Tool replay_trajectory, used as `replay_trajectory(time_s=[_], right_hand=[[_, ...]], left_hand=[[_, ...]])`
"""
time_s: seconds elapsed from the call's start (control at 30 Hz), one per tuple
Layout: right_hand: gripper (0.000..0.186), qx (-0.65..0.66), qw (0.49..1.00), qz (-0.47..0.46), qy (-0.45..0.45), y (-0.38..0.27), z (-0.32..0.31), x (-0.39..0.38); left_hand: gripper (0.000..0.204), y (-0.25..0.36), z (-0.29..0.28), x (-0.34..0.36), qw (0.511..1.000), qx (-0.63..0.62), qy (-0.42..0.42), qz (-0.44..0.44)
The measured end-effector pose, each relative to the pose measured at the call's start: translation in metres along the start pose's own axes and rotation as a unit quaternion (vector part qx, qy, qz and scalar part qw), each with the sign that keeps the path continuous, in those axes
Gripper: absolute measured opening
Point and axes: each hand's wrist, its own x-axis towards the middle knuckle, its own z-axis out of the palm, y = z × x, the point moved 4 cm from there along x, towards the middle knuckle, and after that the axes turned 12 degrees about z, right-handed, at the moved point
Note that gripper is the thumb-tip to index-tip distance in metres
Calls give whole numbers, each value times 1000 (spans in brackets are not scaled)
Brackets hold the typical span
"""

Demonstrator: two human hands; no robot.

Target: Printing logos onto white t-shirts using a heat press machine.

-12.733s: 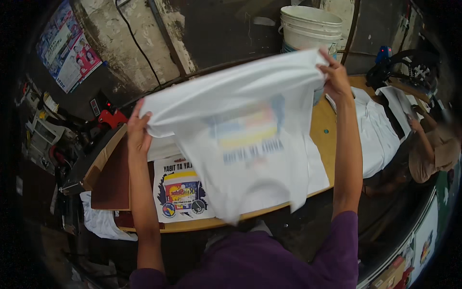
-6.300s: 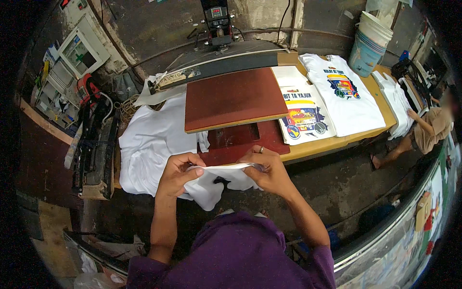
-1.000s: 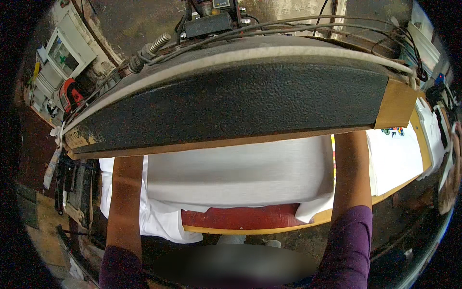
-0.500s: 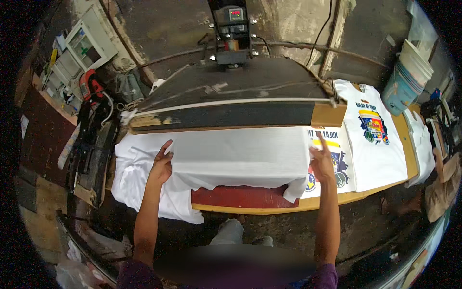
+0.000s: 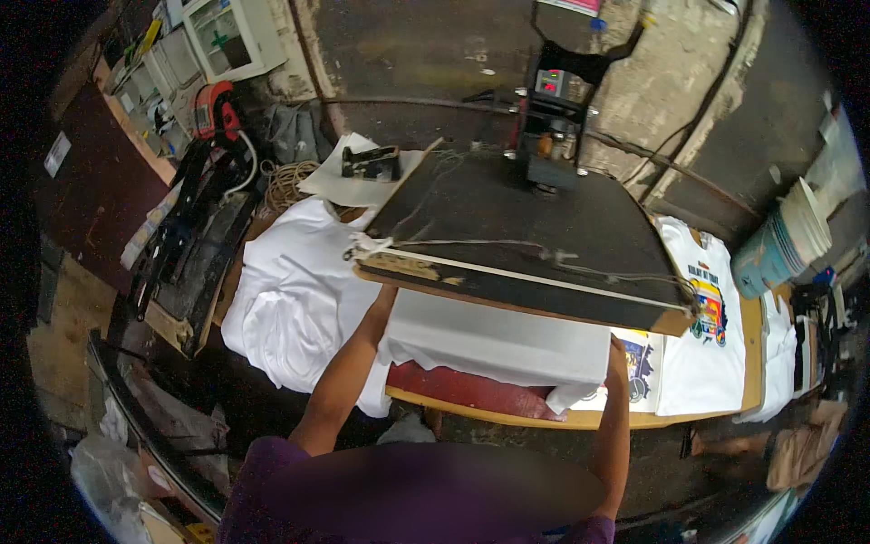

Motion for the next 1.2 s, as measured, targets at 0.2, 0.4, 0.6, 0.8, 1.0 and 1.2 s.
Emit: replay_trajectory(time_s=[0.2, 0.4, 0.6, 0.8, 1.0, 1.2], right_hand=[[33, -118, 986, -117, 6, -22, -6, 9], [53, -2, 998, -43, 54, -6, -40, 54], [51, 136, 983, -68, -98, -23, -10, 36], [46, 135, 990, -24, -18, -25, -39, 51], [58, 39, 990, -127, -41, -81, -48, -3], [67, -7, 990, -132, -46, -86, -46, -19]], left_hand=[[45, 49, -68, 40, 990, -23, -59, 126], [39, 93, -47, 36, 969, 234, -46, 61], [65, 119, 8, 18, 894, 420, -138, 80], [69, 123, -38, 22, 882, 434, -165, 73], [27, 134, -44, 25, 868, 468, -138, 91], [25, 136, -33, 21, 854, 501, -97, 105]])
